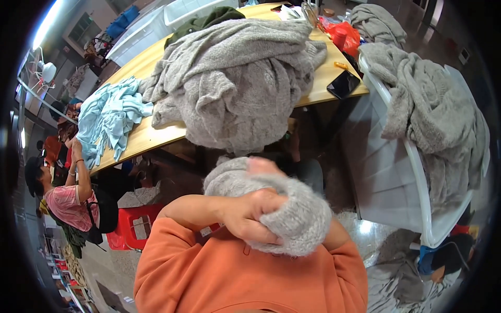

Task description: Inspecting and folding clothing items at a sewing factory workstation.

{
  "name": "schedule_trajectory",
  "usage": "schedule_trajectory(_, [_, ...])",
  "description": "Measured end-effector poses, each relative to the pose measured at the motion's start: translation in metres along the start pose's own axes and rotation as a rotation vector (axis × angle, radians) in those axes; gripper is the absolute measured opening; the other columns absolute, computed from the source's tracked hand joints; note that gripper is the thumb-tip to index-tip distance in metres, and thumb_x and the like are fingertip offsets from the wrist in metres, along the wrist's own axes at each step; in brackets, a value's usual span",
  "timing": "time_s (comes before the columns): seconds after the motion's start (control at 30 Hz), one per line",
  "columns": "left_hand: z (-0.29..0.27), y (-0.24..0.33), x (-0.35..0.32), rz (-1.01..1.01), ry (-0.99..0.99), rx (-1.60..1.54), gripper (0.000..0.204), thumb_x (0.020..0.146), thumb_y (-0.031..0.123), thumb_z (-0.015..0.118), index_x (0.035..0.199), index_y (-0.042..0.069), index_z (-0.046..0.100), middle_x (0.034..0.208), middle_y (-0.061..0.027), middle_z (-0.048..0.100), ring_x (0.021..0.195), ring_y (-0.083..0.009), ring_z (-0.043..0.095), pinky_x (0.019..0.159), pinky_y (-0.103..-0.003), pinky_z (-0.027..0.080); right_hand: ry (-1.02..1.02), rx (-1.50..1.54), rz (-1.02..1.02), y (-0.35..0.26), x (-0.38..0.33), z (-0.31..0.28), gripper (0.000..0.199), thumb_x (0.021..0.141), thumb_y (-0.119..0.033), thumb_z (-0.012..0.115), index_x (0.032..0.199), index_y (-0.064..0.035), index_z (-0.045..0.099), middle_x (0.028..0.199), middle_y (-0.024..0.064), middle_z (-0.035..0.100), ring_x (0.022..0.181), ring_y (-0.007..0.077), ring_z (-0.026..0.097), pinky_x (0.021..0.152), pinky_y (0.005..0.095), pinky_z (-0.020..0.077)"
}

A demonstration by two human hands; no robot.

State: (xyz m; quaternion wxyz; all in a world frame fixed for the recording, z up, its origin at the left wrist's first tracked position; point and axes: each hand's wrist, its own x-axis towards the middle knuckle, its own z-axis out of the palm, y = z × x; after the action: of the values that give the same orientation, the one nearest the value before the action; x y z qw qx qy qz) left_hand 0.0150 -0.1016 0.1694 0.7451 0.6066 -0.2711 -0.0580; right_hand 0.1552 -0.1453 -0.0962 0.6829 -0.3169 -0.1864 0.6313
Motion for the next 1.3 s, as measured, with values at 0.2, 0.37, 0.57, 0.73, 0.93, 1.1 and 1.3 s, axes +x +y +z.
schedule_trajectory(0.2, [-0.061,0.094,-0.017,0.197,0.554,0.979,0.022,0.061,0.002,0.063,0.082,0.000,0.060,0.071,-0.0060,0.058,0.060,-0.0090,0.052,0.054,-0.027,0.044,0.661,-1.259,-0.832,-0.086,-0.090,0.106,0.036,0.075,-0.022,0.055,0.100,0.0031,0.053,0.088,0.0070,0.058,0.083,0.0137,0.057,0.074,0.0273,0.0445])
schedule_trajectory(0.37, [-0.034,0.198,-0.012,0.428,0.983,1.943,0.050,0.065,0.021,0.069,0.104,-0.008,0.055,0.093,-0.0065,0.061,0.082,-0.0150,0.059,0.072,-0.026,0.047,0.854,-0.371,-1.502,-0.132,-0.208,0.108,0.045,0.078,-0.010,0.048,0.120,0.0034,0.040,0.118,0.0172,0.045,0.103,0.0296,0.049,0.086,0.0425,0.0443])
schedule_trajectory(0.57, [0.011,0.227,0.040,-0.197,0.910,1.777,0.044,0.067,0.022,0.066,0.103,-0.002,0.057,0.102,-0.0102,0.059,0.097,-0.0201,0.054,0.081,-0.031,0.043,0.867,-1.064,-1.709,-0.167,-0.246,0.140,0.057,0.069,-0.016,0.063,0.117,0.0022,0.039,0.111,0.0145,0.048,0.100,0.0273,0.049,0.086,0.0378,0.0426])
schedule_trajectory(0.73, [-0.040,0.154,0.015,-0.105,0.338,1.632,0.018,0.058,0.011,0.056,0.073,0.002,0.062,0.067,-0.0175,0.059,0.066,-0.0312,0.059,0.061,-0.039,0.048,0.604,-0.618,-1.455,-0.138,-0.239,0.166,0.052,0.061,-0.017,0.070,0.105,-0.0027,0.047,0.100,0.0120,0.052,0.093,0.0262,0.050,0.079,0.0366,0.0424])
schedule_trajectory(0.93, [-0.026,-0.026,-0.014,-0.488,-0.085,1.301,0.015,0.058,0.020,0.063,0.065,0.008,0.058,0.061,-0.0130,0.057,0.062,-0.0319,0.058,0.056,-0.041,0.046,0.351,-1.147,-0.429,-0.068,-0.153,0.143,0.058,0.060,-0.015,0.075,0.110,-0.0035,0.048,0.104,0.0077,0.051,0.086,0.0140,0.050,0.075,0.0273,0.0419])
schedule_trajectory(1.1, [-0.029,-0.095,-0.046,0.017,0.403,1.273,0.016,0.056,0.006,0.058,0.070,0.005,0.052,0.079,-0.0121,0.053,0.072,-0.0300,0.051,0.062,-0.039,0.043,0.296,-0.656,-0.197,-0.029,-0.123,0.105,0.036,0.073,-0.007,0.062,0.107,0.0004,0.054,0.085,0.0077,0.063,0.071,0.0111,0.058,0.064,0.0244,0.0473])
schedule_trajectory(1.3, [-0.060,-0.126,-0.107,-0.260,0.925,1.024,0.016,0.062,0.001,0.061,0.077,0.001,0.058,0.074,-0.0125,0.057,0.068,-0.0298,0.056,0.059,-0.035,0.045,0.624,-0.203,-0.322,-0.052,-0.094,0.105,0.018,0.079,-0.002,0.051,0.095,0.0038,0.056,0.079,0.0104,0.062,0.061,0.0139,0.059,0.048,0.0238,0.0469])
